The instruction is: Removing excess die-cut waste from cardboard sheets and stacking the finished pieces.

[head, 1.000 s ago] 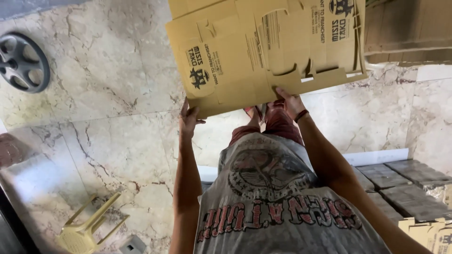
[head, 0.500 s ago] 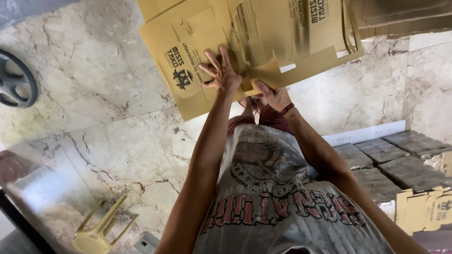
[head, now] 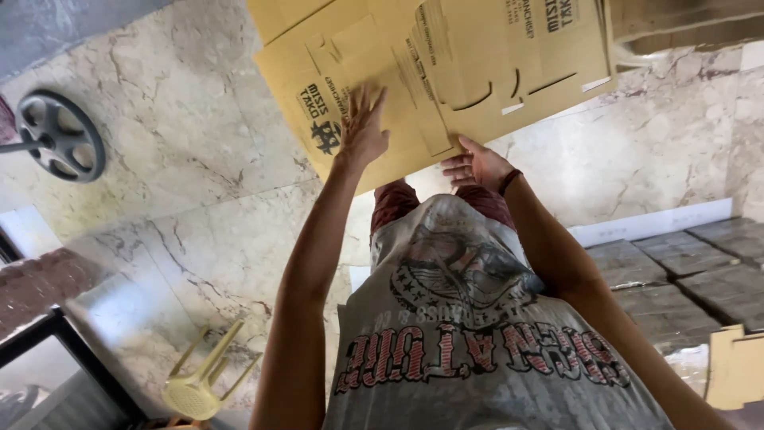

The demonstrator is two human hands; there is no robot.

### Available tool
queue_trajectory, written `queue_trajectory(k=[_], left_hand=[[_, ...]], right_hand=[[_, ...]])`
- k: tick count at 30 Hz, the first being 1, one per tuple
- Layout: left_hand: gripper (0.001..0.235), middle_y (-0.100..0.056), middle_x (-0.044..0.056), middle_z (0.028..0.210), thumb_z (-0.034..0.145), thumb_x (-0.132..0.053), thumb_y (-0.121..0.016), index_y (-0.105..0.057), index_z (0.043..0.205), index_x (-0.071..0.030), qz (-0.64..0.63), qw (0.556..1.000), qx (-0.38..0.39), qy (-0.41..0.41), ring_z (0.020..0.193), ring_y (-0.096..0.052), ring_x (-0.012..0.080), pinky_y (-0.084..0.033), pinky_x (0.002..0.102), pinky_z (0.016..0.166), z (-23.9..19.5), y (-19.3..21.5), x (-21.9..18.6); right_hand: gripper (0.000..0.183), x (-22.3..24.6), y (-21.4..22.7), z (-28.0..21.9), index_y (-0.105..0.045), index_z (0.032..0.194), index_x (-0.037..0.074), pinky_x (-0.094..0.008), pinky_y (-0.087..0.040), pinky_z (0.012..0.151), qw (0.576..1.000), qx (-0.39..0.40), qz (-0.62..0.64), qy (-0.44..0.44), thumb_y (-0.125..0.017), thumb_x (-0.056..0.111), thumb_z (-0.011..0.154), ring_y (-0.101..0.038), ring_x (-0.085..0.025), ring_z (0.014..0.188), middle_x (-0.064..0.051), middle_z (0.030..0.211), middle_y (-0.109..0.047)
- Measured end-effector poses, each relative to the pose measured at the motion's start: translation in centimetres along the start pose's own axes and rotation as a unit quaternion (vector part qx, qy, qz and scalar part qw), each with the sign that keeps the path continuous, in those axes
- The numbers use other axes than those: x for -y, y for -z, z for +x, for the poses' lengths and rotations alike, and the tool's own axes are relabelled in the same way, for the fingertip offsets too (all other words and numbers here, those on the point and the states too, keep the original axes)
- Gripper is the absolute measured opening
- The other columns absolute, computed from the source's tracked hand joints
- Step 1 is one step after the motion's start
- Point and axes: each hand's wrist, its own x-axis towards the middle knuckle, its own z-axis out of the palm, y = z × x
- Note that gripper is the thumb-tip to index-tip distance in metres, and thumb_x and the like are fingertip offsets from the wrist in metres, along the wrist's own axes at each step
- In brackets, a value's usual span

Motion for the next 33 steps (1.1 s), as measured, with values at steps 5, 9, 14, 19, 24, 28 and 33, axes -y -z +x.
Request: queue_trajectory(k=[5, 9, 14, 19, 24, 28, 33], left_hand=[[0.099, 0.025, 0.014, 0.164, 0.091, 0.006, -0.048, 0.002, 0.167, -0.033, 0.200, 0.961, 0.077, -0.177, 0.152, 0.019, 0.0453, 0.007, 0.077, 0.117, -2.3, 3.1, 2.0], [0.119, 0.030, 0.015, 0.161, 0.085, -0.027, -0.080, 0.004, 0.168, -0.030, 0.235, 0.947, 0.082, -0.202, 0.147, 0.017, 0.0557, -0.008, 0.088, 0.108, -0.1, 0.4, 3.3], [0.114, 0.032, 0.016, 0.157, 0.091, 0.018, -0.054, 0.014, 0.166, -0.035, 0.337, 0.921, 0.052, -0.188, 0.144, 0.011, 0.0546, -0.038, 0.078, 0.105, 0.5, -0.4, 3.1], [0.113, 0.029, 0.011, 0.159, 0.090, 0.023, -0.047, 0.008, 0.165, -0.040, 0.330, 0.926, 0.048, -0.177, 0.145, 0.010, 0.0536, -0.039, 0.081, 0.103, -0.3, 0.3, 2.8], [0.120, 0.028, 0.004, 0.163, 0.086, 0.000, -0.075, 0.003, 0.164, -0.046, 0.259, 0.949, 0.084, -0.160, 0.148, 0.016, 0.0470, -0.028, 0.085, 0.108, -1.9, 1.6, 2.7], [0.111, 0.026, 0.009, 0.163, 0.087, 0.027, -0.031, -0.003, 0.166, -0.046, 0.299, 0.922, 0.116, -0.216, 0.147, 0.010, 0.0576, -0.038, 0.080, 0.098, 2.3, 2.7, 3.4], [0.111, 0.025, 0.009, 0.163, 0.087, 0.027, -0.026, -0.011, 0.163, -0.053, 0.292, 0.917, 0.134, -0.237, 0.143, 0.016, 0.0579, -0.023, 0.093, 0.099, 3.0, 2.4, 4.1]], right_hand=[[0.103, -4.4, -6.4, 2.8, -0.028, 0.163, 0.026, -0.051, -0.053, 0.100, 0.997, 0.047, -0.059, 0.022, -0.060, 0.067, 0.074, -0.060, -0.041, 0.126, -0.024, 0.142, -0.054], [0.103, -9.2, -10.6, 5.2, -0.014, 0.163, 0.011, -0.066, -0.020, 0.119, 0.942, 0.180, 0.272, 0.078, -0.004, 0.081, 0.088, -0.029, -0.057, 0.146, -0.008, 0.170, -0.017], [0.044, -6.9, -17.4, 3.0, -0.078, 0.087, 0.010, -0.024, -0.057, 0.048, 0.969, -0.218, -0.033, 0.113, -0.080, 0.052, 0.076, -0.080, -0.023, 0.074, -0.014, 0.111, -0.080], [0.056, -8.9, -17.9, 4.5, -0.073, 0.110, 0.005, -0.035, -0.052, 0.053, 0.935, -0.262, -0.115, 0.210, -0.067, 0.054, 0.083, -0.057, -0.017, 0.060, -0.010, 0.083, -0.070], [0.041, -8.8, -19.5, 2.8, -0.075, 0.112, 0.006, -0.034, -0.058, 0.094, 0.911, -0.259, -0.110, 0.303, -0.077, 0.038, 0.087, -0.071, -0.019, 0.114, -0.010, 0.116, -0.076], [0.050, -6.7, -20.4, 3.1, -0.062, 0.121, -0.001, -0.038, -0.065, 0.051, 0.951, -0.177, 0.073, 0.242, -0.073, 0.033, 0.085, -0.074, -0.032, 0.086, -0.016, 0.118, -0.071], [0.086, -5.0, -21.5, 1.8, -0.064, 0.140, 0.024, -0.042, -0.042, 0.112, 0.934, -0.301, -0.182, 0.064, -0.054, 0.077, 0.072, -0.059, -0.028, 0.134, -0.009, 0.144, -0.063]])
